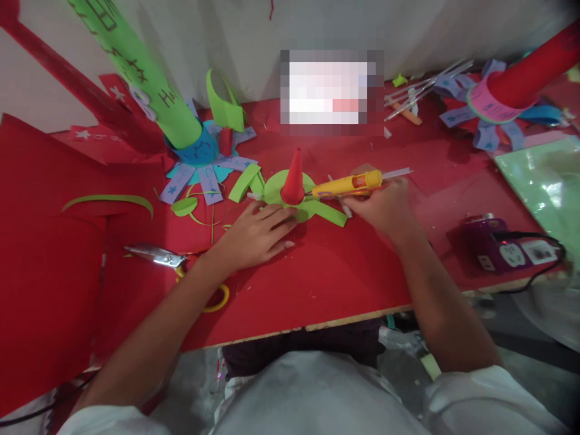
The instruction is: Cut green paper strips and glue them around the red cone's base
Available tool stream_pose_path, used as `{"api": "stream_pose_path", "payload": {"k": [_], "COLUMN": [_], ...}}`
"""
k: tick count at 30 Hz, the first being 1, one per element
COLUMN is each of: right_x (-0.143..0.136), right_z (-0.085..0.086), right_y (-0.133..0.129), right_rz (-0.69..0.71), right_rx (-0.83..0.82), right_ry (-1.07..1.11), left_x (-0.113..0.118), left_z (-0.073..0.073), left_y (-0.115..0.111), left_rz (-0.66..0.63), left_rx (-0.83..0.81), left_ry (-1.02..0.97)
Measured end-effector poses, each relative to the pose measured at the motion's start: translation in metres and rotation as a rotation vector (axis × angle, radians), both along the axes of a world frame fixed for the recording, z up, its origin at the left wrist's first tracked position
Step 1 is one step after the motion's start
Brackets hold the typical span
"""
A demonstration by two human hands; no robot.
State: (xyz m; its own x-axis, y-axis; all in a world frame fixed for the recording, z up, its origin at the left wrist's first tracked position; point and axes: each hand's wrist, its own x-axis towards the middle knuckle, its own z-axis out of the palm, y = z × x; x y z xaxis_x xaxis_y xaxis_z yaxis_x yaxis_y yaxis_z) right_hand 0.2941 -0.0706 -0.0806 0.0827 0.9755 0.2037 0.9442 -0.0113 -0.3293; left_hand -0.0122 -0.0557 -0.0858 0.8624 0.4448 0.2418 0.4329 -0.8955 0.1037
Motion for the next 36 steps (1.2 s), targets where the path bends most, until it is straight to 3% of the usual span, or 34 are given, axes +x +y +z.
{"api": "stream_pose_path", "payload": {"k": [2, 7, 11, 14, 20, 27, 36], "right_x": [0.001, 0.001, 0.0, 0.0, 0.001, 0.0, -0.002], "right_z": [0.0, 0.005, 0.007, 0.006, 0.004, 0.006, 0.007], "right_y": [0.0, -0.001, -0.002, -0.001, 0.0, -0.001, -0.002], "right_rz": [-0.007, -0.016, 0.011, 0.011, 0.002, 0.006, -0.027], "right_rx": [0.048, 0.085, 0.063, 0.076, 0.089, 0.087, 0.078], "right_ry": [-0.011, 0.018, 0.048, 0.034, 0.05, 0.053, 0.014], "left_x": [-0.003, -0.018, -0.024, -0.027, -0.034, -0.033, -0.019], "left_z": [0.0, -0.001, -0.007, -0.015, -0.023, -0.017, -0.009], "left_y": [0.002, 0.019, 0.031, 0.037, 0.044, 0.041, 0.027], "left_rz": [0.154, 0.697, 0.846, 0.863, 0.806, 0.761, 0.625], "left_rx": [0.038, 0.058, -0.029, -0.081, -0.105, -0.036, -0.11], "left_ry": [-0.101, -0.29, -0.187, -0.185, -0.375, -0.467, -0.572]}}
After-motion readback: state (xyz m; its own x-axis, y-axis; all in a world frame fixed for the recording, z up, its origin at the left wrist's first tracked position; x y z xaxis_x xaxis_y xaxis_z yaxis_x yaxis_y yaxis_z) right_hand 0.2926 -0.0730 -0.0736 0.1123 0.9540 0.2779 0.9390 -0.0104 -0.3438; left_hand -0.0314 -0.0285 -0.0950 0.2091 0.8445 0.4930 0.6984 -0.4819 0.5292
